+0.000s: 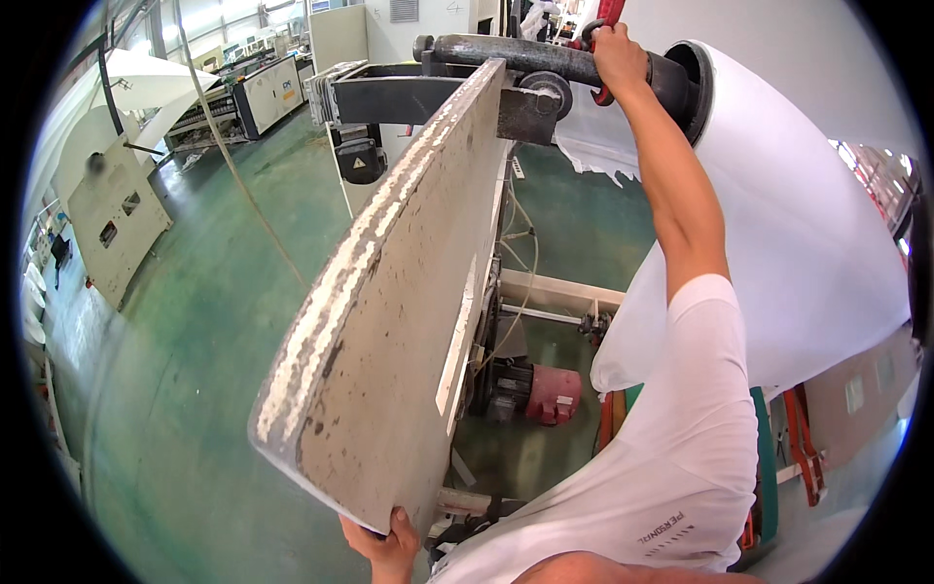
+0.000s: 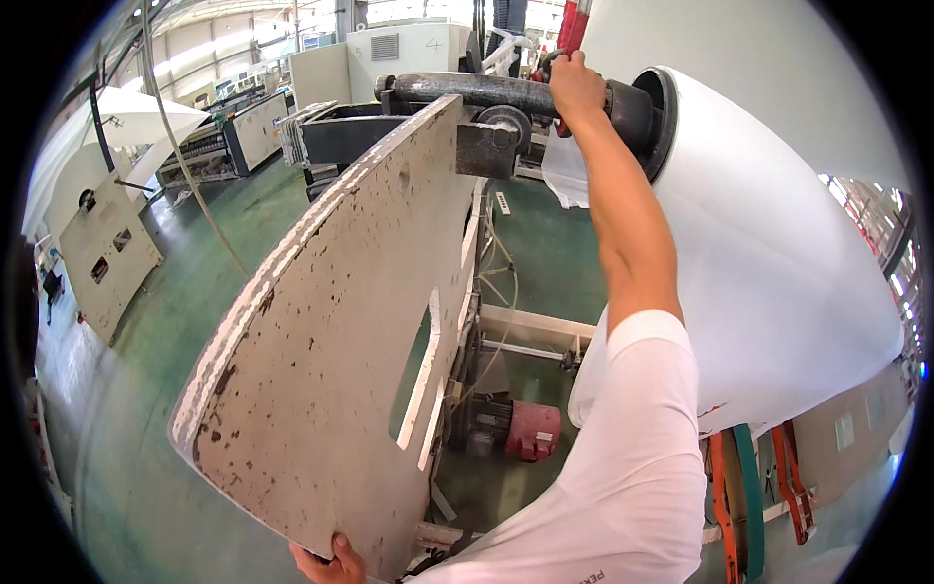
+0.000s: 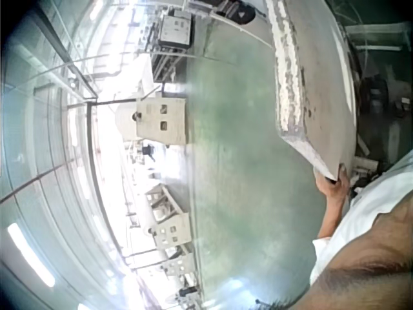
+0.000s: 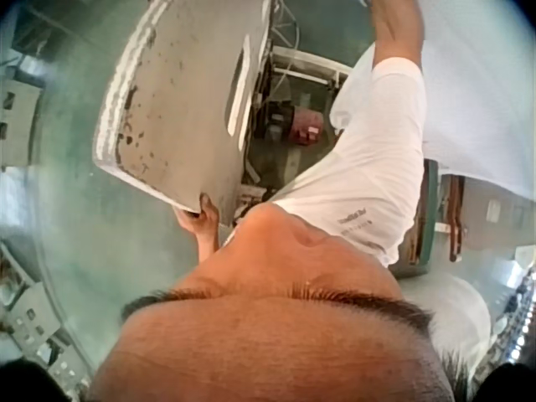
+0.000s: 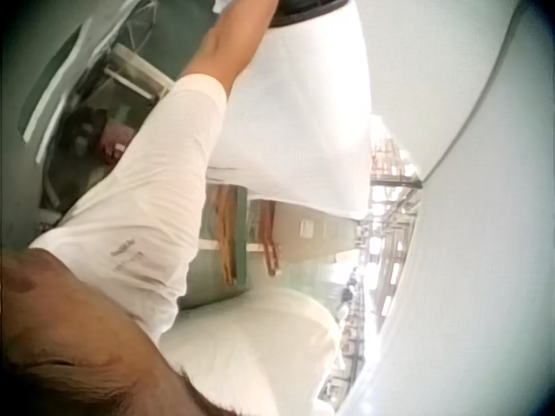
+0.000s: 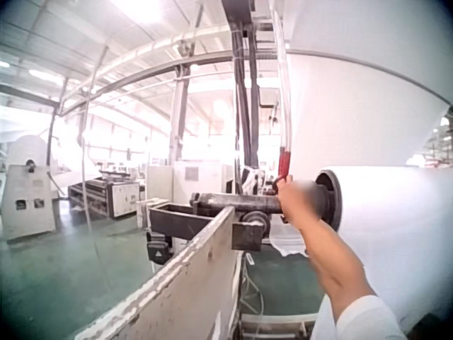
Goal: The person operates an industrial machine using a handheld controller to move a large roll of white fabric. They walk along the machine, secure a strap to the fabric roll, and then use the controller to lift and rotate the roll into position.
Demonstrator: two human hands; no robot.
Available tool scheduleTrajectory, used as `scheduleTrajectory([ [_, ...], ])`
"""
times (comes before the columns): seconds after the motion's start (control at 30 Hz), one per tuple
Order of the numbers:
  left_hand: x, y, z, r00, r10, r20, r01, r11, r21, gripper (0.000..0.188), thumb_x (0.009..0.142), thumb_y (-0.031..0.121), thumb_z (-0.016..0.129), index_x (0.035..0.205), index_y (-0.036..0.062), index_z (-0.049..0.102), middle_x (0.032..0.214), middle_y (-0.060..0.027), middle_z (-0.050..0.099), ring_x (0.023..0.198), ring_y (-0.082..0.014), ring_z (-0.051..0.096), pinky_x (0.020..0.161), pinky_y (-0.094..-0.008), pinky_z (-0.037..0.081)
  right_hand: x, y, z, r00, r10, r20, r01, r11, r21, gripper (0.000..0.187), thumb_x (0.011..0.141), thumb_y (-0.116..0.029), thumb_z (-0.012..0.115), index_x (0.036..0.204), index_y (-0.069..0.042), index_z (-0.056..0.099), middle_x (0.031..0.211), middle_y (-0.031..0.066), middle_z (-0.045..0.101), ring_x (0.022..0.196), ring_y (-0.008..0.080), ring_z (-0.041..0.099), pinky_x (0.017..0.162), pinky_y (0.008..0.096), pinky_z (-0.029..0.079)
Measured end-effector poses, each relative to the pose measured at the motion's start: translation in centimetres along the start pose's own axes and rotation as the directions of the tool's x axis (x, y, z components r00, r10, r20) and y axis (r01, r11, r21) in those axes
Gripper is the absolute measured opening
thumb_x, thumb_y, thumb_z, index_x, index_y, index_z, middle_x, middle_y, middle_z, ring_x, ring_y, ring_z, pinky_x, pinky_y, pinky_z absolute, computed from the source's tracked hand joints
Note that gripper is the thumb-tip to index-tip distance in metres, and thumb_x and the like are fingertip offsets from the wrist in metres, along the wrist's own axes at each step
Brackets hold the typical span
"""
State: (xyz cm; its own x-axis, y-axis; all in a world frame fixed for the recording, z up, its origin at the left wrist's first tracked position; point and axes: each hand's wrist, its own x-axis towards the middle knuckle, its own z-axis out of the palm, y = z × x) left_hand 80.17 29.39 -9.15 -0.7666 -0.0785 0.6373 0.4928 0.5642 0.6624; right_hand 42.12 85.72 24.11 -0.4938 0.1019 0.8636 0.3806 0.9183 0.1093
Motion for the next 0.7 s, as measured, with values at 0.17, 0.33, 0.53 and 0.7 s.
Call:
scheduleTrajectory([
  [0.17, 0.6, -0.2, -0.1, 1.0, 0.026, 0.0, -0.026, 1.0, -0.001, 0.051, 0.081, 0.018, 0.069, 0.121, -0.006, 0.05, 0.105, -0.0242, 0.058, 0.086, -0.0414, 0.058, 0.077, -0.0447, 0.048, -1.4, -1.1, -2.3, 0.993, 0.119, 0.025, -0.12, 0.991, 0.058, 0.027, 0.095, -0.021, 0.049, 0.107, -0.002, 0.064, 0.111, 0.023, 0.062, 0.1, 0.0432, 0.065, 0.083, 0.0511, 0.054],
  [0.33, 2.3, 0.1, -1.0, 0.991, 0.116, 0.065, -0.106, 0.985, -0.133, 0.048, 0.073, 0.006, 0.074, 0.116, -0.0039, 0.056, 0.108, -0.0215, 0.062, 0.094, -0.0407, 0.06, 0.083, -0.0447, 0.048, -9.6, -2.0, -7.4, 0.994, 0.086, -0.073, -0.079, 0.992, 0.095, 0.027, 0.095, -0.02, 0.048, 0.109, -0.004, 0.064, 0.115, 0.0204, 0.062, 0.1, 0.0401, 0.065, 0.084, 0.0516, 0.053],
  [0.53, 4.2, -1.3, -1.9, 0.948, 0.305, 0.097, -0.247, 0.89, -0.383, 0.068, 0.088, 0.03, 0.071, 0.137, -0.0057, 0.041, 0.132, -0.0269, 0.051, 0.118, -0.043, 0.052, 0.099, -0.0488, 0.041, -24.1, -8.0, -19.2, 0.955, 0.296, 0.009, -0.247, 0.781, 0.574, 0.027, 0.089, -0.018, 0.066, 0.112, -0.003, 0.068, 0.103, 0.0112, 0.071, 0.083, 0.0245, 0.07, 0.076, 0.0348, 0.054],
  [0.7, -2.4, -13.7, -10.6, 0.908, 0.379, 0.181, -0.208, 0.781, -0.589, 0.057, 0.09, 0.027, 0.068, 0.133, -0.0027, 0.045, 0.13, -0.0235, 0.055, 0.118, -0.0407, 0.054, 0.1, -0.0469, 0.044, -37.4, -25.7, -36.9, 0.745, 0.651, -0.145, -0.236, 0.462, 0.855, 0.02, 0.095, -0.003, 0.053, 0.11, 0.007, 0.061, 0.104, 0.0145, 0.067, 0.068, 0.0155, 0.061, 0.066, 0.0269, 0.051],
])
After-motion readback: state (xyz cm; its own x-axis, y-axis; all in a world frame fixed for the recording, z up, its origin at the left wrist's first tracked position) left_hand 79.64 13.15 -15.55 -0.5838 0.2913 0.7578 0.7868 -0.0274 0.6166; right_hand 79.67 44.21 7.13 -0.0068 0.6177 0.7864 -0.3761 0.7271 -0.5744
